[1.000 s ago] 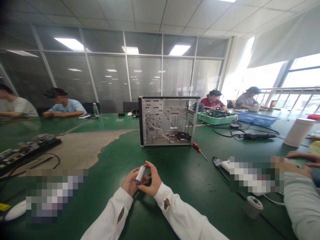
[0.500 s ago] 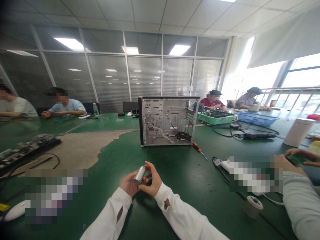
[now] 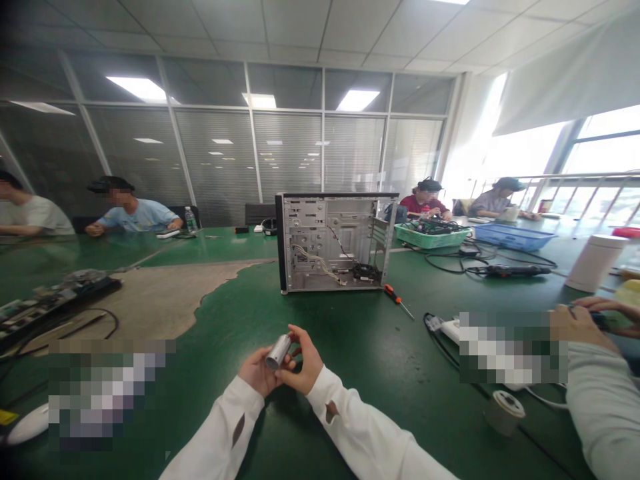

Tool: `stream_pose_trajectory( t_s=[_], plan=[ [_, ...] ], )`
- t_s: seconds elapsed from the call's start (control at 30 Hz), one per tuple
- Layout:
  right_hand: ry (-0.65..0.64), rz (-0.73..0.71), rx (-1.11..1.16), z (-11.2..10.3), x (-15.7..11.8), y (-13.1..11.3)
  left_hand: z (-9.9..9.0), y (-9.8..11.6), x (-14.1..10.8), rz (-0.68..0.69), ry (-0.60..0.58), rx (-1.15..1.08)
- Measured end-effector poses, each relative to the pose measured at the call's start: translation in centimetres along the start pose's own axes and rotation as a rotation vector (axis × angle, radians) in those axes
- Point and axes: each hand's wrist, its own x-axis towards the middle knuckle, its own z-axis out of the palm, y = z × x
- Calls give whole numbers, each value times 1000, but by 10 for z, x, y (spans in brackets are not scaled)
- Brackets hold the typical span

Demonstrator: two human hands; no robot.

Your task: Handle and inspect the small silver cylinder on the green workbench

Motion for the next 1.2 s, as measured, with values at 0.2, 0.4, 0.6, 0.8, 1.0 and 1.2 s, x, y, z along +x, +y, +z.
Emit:
stream_pose_trajectory(
  t_s=[0.2,0.4,0.6,0.8,1.0,1.2],
  plan=[
    [34,49,95,3,0,6,-2,-3,3,-11,7,97],
    [99,269,378,6,1,21,3,-3,5,-10,143,170],
    [171,425,559,5,6,31,5,-4,6,17,161,208],
    [178,403,483,6,5,29,7,-2,4,18,183,185],
    [178,175,-22,8,-1,10,13,-2,6,135,321,166],
    [118,-31,-424,4,-4,-7,1,-10,16,368,375,533]
  ],
)
